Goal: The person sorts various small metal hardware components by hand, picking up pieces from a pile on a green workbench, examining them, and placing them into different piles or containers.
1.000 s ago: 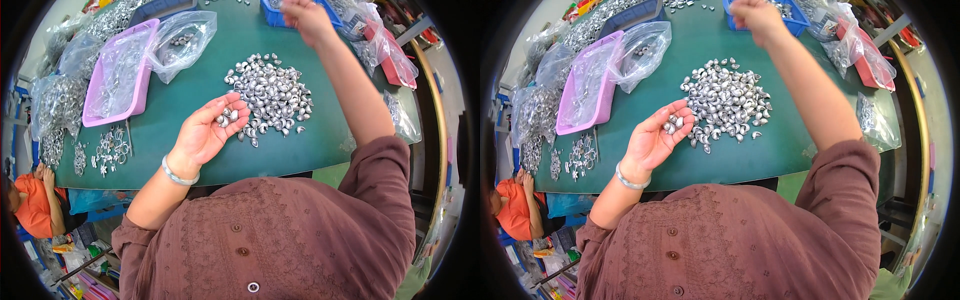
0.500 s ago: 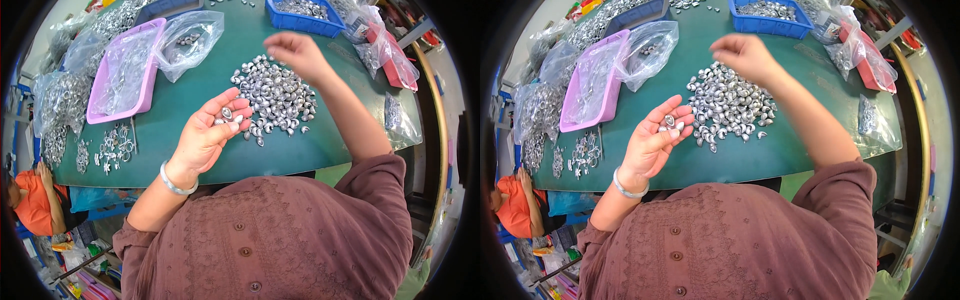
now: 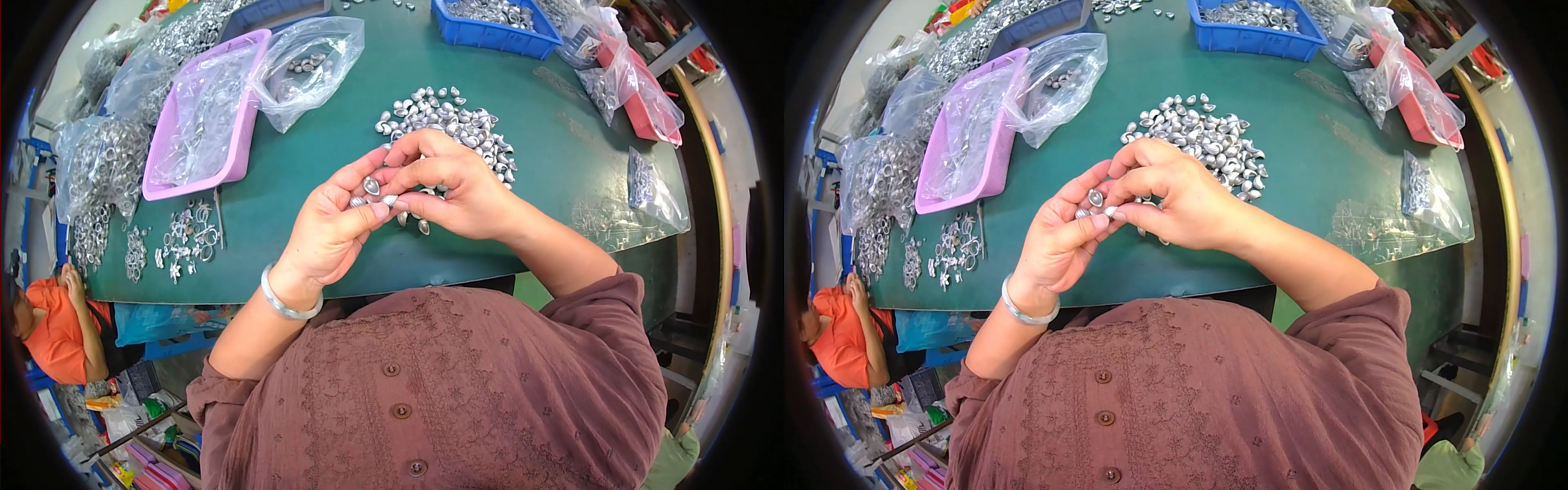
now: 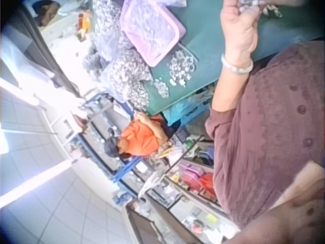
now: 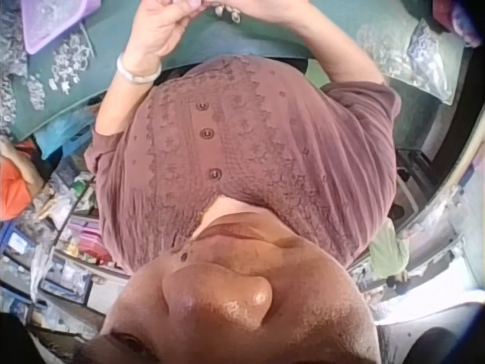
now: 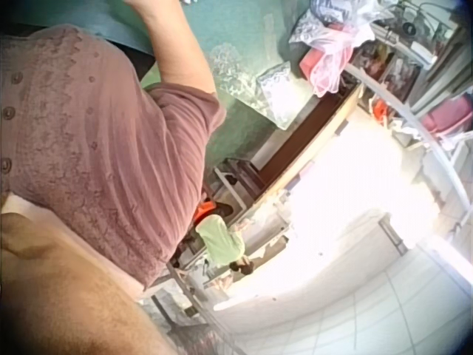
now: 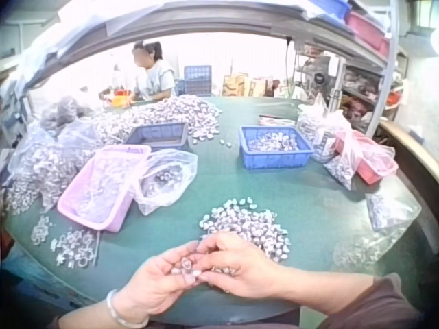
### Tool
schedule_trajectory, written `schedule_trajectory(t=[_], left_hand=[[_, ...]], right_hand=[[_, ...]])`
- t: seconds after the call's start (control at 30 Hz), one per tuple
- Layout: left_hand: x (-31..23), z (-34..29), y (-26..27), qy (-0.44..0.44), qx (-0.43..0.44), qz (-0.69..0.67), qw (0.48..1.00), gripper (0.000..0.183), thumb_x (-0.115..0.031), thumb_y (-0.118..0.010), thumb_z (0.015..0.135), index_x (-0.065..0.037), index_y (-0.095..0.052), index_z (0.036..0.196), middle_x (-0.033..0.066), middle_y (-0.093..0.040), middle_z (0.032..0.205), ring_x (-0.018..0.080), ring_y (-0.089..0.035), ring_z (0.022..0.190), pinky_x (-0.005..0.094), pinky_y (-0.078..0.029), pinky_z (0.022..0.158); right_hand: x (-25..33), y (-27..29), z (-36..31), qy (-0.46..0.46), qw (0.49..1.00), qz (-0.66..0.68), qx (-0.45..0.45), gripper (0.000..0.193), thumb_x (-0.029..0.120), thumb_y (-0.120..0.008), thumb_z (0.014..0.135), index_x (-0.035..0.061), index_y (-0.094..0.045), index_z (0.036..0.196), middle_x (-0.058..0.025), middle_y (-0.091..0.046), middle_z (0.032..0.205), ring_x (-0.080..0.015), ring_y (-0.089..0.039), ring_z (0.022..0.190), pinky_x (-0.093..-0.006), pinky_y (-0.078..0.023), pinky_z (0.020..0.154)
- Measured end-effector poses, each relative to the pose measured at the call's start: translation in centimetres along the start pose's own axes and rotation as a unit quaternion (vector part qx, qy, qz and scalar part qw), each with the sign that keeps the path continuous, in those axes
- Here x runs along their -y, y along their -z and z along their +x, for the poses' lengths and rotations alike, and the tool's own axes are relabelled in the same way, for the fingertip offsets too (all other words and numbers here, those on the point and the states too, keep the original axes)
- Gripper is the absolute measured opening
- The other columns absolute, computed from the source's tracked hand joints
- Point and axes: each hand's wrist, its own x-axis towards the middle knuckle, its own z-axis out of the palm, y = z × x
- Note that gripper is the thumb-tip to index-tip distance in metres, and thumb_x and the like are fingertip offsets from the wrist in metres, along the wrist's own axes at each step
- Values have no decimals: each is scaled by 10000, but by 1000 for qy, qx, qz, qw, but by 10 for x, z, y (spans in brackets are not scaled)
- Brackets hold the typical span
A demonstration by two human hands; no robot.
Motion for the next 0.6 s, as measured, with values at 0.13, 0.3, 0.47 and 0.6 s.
schedule_trajectory(t=[0.13,0.3,0.47,0.6], left_hand=[[1,-1,2,-7,10,-2,1000,496,45,-547,789,-21,-388,1253,86,-532,1099,168,-533,1000,293,-432,883],[3,-1,2,-16,3,15,1000,495,54,-537,789,-15,-384,1254,89,-517,1124,166,-525,1012,293,-426,887],[4,-1,1,-37,-5,44,998,509,70,-526,786,-14,-372,1263,99,-497,1154,172,-511,1032,296,-415,897],[6,0,1,-54,-8,70,996,531,71,-524,783,-24,-358,1279,88,-501,1144,160,-512,1020,281,-416,886]], right_hand=[[1,-6,-2,-28,998,46,-14,181,-11,-640,707,38,-630,881,-98,-512,985,-192,-548,892,-296,-465,767],[0,-11,-6,-66,990,115,-40,152,-4,-615,697,48,-634,839,-84,-511,993,-183,-535,876,-284,-453,715],[-1,-12,-7,-85,985,144,-38,171,-8,-605,704,52,-639,861,-92,-504,1030,-185,-536,917,-283,-446,736],[-1,-13,-7,-80,983,156,-45,156,-5,-602,703,48,-636,846,-88,-510,1035,-191,-537,939,-293,-442,762]])
